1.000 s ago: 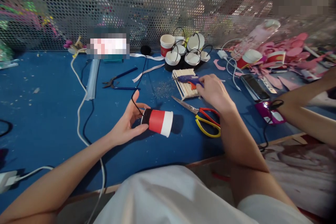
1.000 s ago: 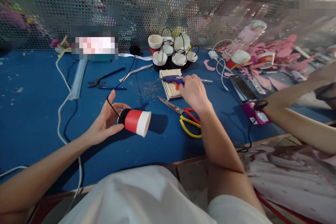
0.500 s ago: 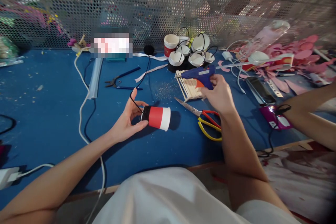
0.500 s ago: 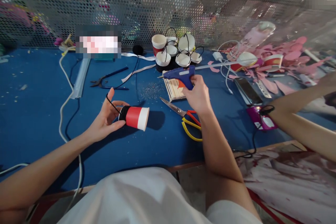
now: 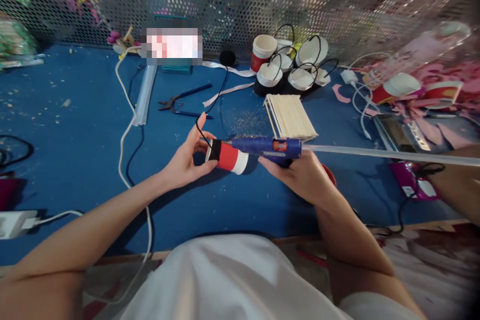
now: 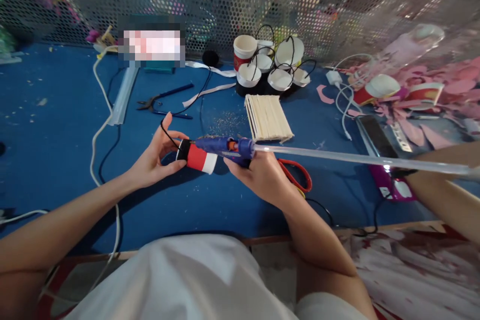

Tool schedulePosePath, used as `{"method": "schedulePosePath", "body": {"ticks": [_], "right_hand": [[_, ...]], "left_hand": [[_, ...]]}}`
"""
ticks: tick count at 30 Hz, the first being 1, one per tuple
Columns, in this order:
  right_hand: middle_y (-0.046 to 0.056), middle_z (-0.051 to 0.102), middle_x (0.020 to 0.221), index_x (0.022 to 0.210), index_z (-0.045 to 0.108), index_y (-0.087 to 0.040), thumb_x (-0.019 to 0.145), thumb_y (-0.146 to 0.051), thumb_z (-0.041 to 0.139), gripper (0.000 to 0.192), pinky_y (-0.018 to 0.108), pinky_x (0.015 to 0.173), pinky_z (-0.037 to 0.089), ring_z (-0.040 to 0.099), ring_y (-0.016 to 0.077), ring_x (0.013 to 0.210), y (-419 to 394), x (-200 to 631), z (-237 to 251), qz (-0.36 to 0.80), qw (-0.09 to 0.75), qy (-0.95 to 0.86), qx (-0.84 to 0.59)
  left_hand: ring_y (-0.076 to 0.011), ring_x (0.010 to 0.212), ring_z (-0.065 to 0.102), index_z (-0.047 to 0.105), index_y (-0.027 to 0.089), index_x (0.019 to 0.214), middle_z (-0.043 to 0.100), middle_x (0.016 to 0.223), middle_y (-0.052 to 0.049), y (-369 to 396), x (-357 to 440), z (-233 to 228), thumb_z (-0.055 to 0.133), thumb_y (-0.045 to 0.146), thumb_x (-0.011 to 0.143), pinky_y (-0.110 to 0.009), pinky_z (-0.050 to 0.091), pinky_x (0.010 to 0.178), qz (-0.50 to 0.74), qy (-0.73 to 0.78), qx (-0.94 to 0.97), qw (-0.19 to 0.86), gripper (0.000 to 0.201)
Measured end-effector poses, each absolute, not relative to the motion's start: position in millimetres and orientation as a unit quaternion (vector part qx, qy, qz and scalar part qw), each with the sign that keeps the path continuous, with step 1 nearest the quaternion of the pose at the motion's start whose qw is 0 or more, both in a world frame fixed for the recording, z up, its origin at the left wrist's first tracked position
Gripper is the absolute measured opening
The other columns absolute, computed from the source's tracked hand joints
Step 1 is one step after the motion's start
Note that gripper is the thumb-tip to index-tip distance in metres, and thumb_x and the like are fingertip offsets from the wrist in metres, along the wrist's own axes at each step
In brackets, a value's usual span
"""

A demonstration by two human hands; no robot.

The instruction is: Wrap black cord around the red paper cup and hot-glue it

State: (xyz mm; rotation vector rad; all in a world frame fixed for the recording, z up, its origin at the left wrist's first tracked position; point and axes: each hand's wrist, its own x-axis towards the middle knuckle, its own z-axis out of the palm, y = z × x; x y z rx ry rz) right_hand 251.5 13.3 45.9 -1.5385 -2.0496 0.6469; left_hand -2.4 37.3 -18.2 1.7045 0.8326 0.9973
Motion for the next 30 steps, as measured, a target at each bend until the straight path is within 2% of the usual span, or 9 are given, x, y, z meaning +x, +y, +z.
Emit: {"method": "schedulePosePath", "body": {"ticks": [4, 9, 16, 22, 30], "right_hand": [[0.004, 0.065, 0.076, 0.085, 0.060, -0.016, 0.081, -0.035, 0.056, 0.019, 0.026, 0.065, 0.048, 0.062, 0.0172, 0.070, 10.5, 252.5, 42.9, 0.204, 0.230, -0.781, -0.544], [0.002, 0.064, 0.080, 0.083, 0.055, -0.020, 0.083, -0.031, 0.055, 0.011, 0.025, 0.064, 0.046, 0.061, 0.0158, 0.071, 9.2, 251.0, 42.4, 0.175, 0.214, -0.810, -0.517], [-0.001, 0.063, 0.074, 0.085, 0.052, -0.022, 0.084, -0.030, 0.054, 0.008, 0.025, 0.060, 0.044, 0.059, 0.0143, 0.064, 7.0, 251.8, 43.0, 0.178, 0.199, -0.829, -0.492], [0.000, 0.063, 0.074, 0.084, 0.052, -0.022, 0.084, -0.029, 0.054, 0.007, 0.025, 0.059, 0.043, 0.059, 0.0147, 0.063, 6.2, 252.3, 44.1, 0.132, 0.185, -0.849, -0.478], [0.002, 0.065, 0.078, 0.086, 0.054, -0.021, 0.083, -0.030, 0.055, 0.009, 0.027, 0.061, 0.044, 0.061, 0.0167, 0.067, 4.8, 255.0, 43.6, 0.125, 0.182, -0.847, -0.484]], "left_hand": [[-0.0138, 0.086, 0.057, 0.002, 0.033, 0.145, 0.048, 0.114, -0.007, 38.5, -2.8, -18.7, 0.067, 0.021, 0.075, -0.031, 0.047, 0.081, 0.403, 0.354, 0.699, 0.473, 0.097], [-0.0129, 0.082, 0.058, 0.001, 0.031, 0.145, 0.048, 0.112, -0.007, 39.4, -2.9, -16.6, 0.066, 0.023, 0.075, -0.029, 0.049, 0.077, 0.388, 0.382, 0.699, 0.464, 0.096], [-0.0117, 0.079, 0.057, 0.003, 0.031, 0.145, 0.049, 0.112, -0.007, 38.8, -2.8, -15.2, 0.066, 0.024, 0.076, -0.028, 0.050, 0.075, 0.392, 0.375, 0.703, 0.460, 0.094], [-0.0118, 0.079, 0.057, 0.005, 0.030, 0.145, 0.050, 0.112, -0.007, 38.1, -2.7, -14.1, 0.068, 0.025, 0.075, -0.030, 0.049, 0.079, 0.388, 0.380, 0.704, 0.458, 0.094], [-0.0145, 0.085, 0.058, 0.006, 0.031, 0.145, 0.049, 0.114, -0.008, 37.3, -1.9, -15.3, 0.067, 0.023, 0.075, -0.032, 0.049, 0.081, 0.392, 0.371, 0.716, 0.443, 0.094]]}}
